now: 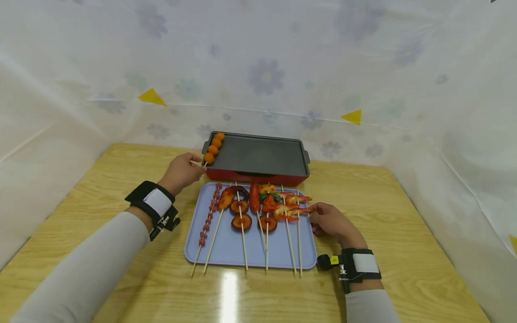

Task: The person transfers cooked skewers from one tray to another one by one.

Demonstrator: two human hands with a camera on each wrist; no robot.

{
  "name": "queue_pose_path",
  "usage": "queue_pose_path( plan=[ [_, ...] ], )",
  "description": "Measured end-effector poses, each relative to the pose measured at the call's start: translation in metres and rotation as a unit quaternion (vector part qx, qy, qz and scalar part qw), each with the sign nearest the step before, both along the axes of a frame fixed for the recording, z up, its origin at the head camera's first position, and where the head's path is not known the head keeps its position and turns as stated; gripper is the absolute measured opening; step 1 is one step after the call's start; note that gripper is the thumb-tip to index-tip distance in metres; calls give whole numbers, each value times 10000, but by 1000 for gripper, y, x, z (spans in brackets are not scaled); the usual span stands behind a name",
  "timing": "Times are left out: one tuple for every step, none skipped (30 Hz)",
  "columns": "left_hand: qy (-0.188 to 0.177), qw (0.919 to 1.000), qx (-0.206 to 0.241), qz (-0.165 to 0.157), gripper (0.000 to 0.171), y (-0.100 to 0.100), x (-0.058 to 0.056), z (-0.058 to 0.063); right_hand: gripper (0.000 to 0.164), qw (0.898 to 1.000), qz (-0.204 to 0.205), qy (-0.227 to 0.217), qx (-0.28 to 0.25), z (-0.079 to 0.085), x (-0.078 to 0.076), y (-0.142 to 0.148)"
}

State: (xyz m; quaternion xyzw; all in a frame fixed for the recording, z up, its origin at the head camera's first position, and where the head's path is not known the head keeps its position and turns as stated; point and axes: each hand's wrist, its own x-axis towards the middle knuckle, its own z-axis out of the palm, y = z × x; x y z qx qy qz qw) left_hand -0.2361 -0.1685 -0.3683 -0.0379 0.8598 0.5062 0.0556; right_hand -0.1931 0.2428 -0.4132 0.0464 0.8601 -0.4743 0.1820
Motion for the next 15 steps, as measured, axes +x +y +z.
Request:
queue_pose_path(
  plan=[
    [4,10000,6,0,45,1,0,0,27,10000,1,5,0,0,0,0],
    [10,10000,14,-12,43,1,0,0,27,10000,-3,6,-1,0,0,0],
    [12,10000,30,-21,42,1,0,0,27,10000,-5,4,7,0,0,0],
    [5,10000,16,-8,40,2,-1,-1,27,10000,-4,-1,13,0,0,0],
    [-1,10000,10,-7,39,2,-1,-1,27,10000,-3,-3,16,0,0,0],
    [0,10000,-5,6,39,2,-1,-2,27,10000,3,-1,16,0,0,0],
    [-2,10000,-12,13,38,2,-1,-3,27,10000,11,-6,21,0,0,0],
    [-4,10000,-4,15,38,2,-1,-4,27,10000,9,-6,20,0,0,0],
    [-2,10000,35,26,38,2,-1,-4,27,10000,11,-2,15,0,0,0],
    [1,10000,70,33,38,2,-2,-5,27,10000,18,4,18,0,-1,0],
    [12,9999,101,34,37,2,-2,-6,27,10000,22,11,16,0,-1,1],
    [45,9999,126,26,37,2,-2,-6,27,10000,30,18,24,0,-1,1],
    [66,9999,138,26,36,2,-2,-7,27,10000,19,25,24,0,-1,1],
    [87,9999,134,25,34,2,-2,-7,27,10000,18,38,24,0,-1,1],
    [113,9998,130,26,32,3,-1,-7,27,10000,18,48,26,0,-1,2]
  ],
)
